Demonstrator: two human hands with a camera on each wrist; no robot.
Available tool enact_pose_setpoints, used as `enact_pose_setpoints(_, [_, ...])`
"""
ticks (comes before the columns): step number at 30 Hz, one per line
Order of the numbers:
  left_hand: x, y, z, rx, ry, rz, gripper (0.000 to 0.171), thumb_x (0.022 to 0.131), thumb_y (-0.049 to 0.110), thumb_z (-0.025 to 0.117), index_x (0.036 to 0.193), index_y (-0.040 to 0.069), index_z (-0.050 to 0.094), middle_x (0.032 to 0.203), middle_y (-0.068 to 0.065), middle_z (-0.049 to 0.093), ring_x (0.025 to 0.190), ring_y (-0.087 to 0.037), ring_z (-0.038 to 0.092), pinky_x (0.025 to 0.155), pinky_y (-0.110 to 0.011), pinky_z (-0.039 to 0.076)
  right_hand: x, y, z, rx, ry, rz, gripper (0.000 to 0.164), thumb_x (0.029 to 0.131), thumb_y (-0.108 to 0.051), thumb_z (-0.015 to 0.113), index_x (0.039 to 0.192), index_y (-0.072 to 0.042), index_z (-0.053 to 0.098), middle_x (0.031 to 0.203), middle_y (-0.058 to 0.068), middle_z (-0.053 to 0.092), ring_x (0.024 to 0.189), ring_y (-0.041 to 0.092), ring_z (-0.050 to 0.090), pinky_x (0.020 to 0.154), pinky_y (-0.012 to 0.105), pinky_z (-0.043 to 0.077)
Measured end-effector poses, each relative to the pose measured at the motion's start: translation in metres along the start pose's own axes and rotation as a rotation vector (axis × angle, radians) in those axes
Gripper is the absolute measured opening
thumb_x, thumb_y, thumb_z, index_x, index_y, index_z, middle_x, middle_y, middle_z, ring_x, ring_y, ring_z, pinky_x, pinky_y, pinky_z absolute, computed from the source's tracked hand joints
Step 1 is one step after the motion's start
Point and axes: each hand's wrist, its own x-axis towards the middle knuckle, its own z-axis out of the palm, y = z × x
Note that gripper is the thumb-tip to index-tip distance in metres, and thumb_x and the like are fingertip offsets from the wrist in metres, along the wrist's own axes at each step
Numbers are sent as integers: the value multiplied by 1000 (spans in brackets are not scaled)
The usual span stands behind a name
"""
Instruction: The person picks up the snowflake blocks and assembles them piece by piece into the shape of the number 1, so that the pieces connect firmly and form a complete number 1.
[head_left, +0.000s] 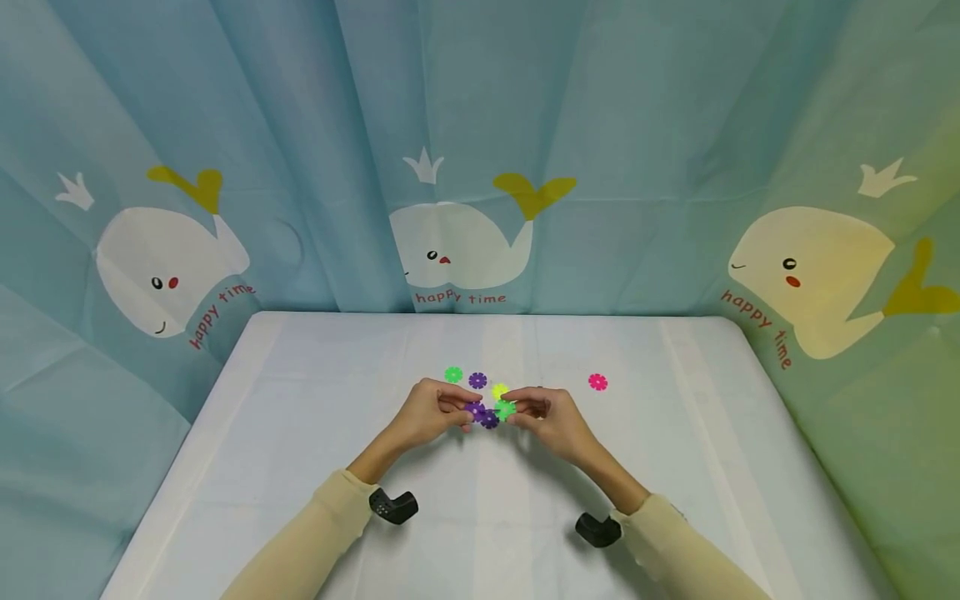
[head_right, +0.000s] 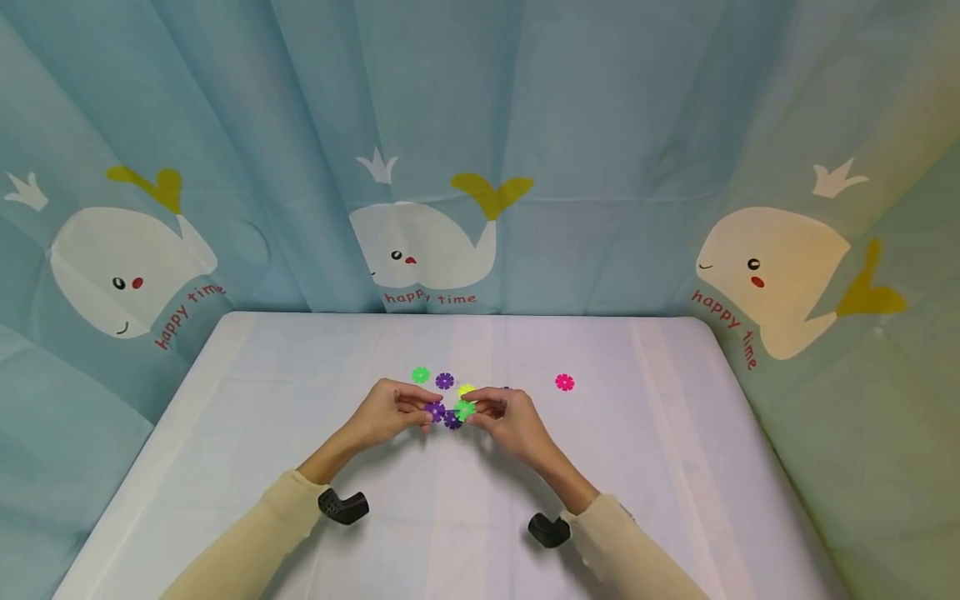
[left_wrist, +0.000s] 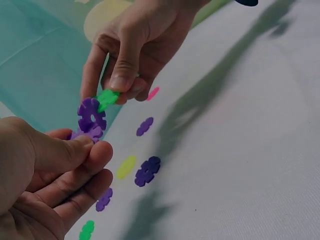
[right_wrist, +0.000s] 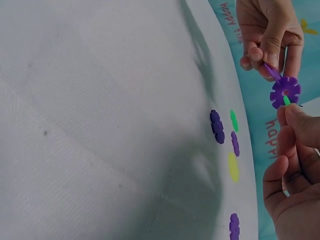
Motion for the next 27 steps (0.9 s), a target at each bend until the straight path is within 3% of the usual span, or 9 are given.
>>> enact_pose_setpoints(5, [1, -9, -3, -11, -17, -1, 29, 91, -6, 72, 120, -10, 70, 97, -21, 74, 78, -37, 75, 80, -58, 57, -2, 2, 0, 28, -14, 18, 32, 88, -4, 80, 119, -3, 73, 89, 8, 74, 77, 23, 69, 67, 24, 54])
enact_pose_setpoints(9, [0, -9, -5, -3, -32, 2, 29, 92, -3, 74, 120, -8, 71, 94, -16, 75, 77, -32, 76, 78, -53, 58, -4, 0, 2, 48, -22, 39, 34, 90, 2, 76, 123, 3, 66, 90, 16, 74, 75, 38, 66, 63, 23, 49])
enact_pose_setpoints(12, [-1, -10, -5, 5, -45, 8, 29, 92, -1, 74, 121, -8, 71, 92, -11, 75, 75, -26, 76, 76, -46, 60, -5, -1, 3, 53, -13, 43, 32, 90, 8, 74, 120, 7, 65, 90, 22, 73, 74, 42, 64, 63, 24, 48])
enact_pose_setpoints(20, [1, -12, -4, 46, -77, 57, 29, 93, -2, 70, 122, -3, 70, 95, -8, 73, 78, -20, 72, 73, -28, 57, -7, -1, 2, 6, 63, 24, 28, 87, -5, 81, 113, -3, 75, 93, 10, 74, 80, 21, 68, 71, 26, 56])
enact_pose_setpoints(27, [5, -10, 5, 177, -37, 133, 36, 87, 16, 84, 120, 9, 72, 89, 1, 66, 76, -11, 60, 65, -24, 49, -7, 2, 5, 19, 50, 13, 26, 86, -9, 82, 112, -5, 77, 93, 6, 76, 80, 16, 70, 72, 26, 56])
